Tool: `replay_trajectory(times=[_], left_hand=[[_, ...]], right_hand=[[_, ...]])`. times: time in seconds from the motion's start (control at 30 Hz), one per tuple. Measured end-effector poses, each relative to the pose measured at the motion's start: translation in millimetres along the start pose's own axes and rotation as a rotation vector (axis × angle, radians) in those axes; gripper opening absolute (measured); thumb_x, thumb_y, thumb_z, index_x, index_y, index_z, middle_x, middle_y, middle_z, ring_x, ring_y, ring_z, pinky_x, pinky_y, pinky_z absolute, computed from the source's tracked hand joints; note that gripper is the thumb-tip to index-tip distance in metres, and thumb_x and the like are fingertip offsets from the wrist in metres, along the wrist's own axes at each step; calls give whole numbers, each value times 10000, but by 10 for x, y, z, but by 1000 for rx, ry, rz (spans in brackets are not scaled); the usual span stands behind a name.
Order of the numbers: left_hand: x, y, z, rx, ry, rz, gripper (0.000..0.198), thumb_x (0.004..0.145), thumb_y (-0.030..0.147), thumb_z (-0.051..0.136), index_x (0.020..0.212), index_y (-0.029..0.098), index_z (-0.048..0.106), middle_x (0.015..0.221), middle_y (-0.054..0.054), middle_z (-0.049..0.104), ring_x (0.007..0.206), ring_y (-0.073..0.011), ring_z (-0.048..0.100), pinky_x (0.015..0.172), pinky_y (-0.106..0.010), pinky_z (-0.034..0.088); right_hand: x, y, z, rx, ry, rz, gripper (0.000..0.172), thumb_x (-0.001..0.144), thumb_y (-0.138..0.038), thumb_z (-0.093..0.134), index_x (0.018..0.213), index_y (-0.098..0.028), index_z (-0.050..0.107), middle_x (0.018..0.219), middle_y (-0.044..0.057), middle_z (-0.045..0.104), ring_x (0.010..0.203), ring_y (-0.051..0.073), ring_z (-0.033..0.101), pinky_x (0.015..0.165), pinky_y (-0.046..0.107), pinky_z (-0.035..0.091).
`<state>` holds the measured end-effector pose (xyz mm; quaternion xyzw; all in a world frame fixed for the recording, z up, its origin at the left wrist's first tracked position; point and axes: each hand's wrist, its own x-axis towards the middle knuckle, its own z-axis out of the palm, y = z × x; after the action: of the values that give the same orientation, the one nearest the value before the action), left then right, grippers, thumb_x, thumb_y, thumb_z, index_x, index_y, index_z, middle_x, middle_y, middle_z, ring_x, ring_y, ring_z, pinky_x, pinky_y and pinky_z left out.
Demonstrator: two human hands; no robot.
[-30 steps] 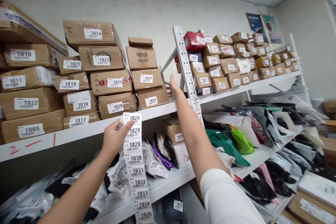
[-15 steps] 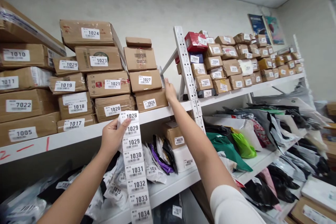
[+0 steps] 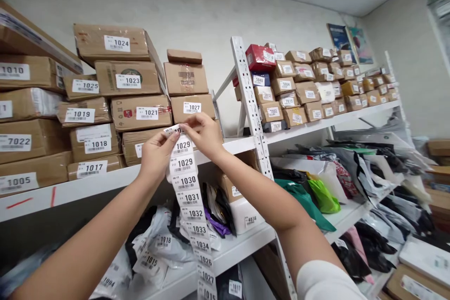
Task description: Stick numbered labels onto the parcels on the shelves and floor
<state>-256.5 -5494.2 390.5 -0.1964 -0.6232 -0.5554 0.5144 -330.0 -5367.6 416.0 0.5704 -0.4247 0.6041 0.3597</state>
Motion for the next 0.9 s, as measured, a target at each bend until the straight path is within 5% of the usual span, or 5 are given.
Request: replay_trajectory(times=[0.13,0.27,0.37,0.53,0.9], left_hand=[[222,115,-18,82,75,84,448,676,531,805,661,163,550,616,23,574,540,-83,480,506,-199,381],[436,270,-47,-36,94,102,428,672,548,800,780,155,668,712,-20,662,618,-117,571,568,-228,464],[555,393,-24,-149,86,100,410,663,510,812,842,156,706,769,-37,692,651,-136,612,619,-263,515],[655,461,11,-124,133,112,359,666,423,827,874,158,701,845,-57,710,683,-155,643,641,-291,531],[916,295,31,136,328,174,510,752,668,662,704,161,642,776,-75,688,626,-142,568,542,-268,412]], right_hand=[[319,-26,156,-16,-27,-68,133,828,-284,706,807,-170,641,775,2,664,713,101,604,679,243,490],[702,-64,262,-4,-39,-113,154,826,-296,716,808,-163,640,800,6,675,736,96,595,727,251,504],[919,-53,296,152,-48,-5,265,785,-383,761,820,-157,626,821,22,677,747,105,609,718,260,524],[926,49,385,245,-61,93,350,762,-482,764,854,-173,629,859,40,673,843,141,642,755,289,549],[1201,248,520,181,90,10,394,821,-559,681,906,-179,621,935,62,683,839,138,643,790,297,552]])
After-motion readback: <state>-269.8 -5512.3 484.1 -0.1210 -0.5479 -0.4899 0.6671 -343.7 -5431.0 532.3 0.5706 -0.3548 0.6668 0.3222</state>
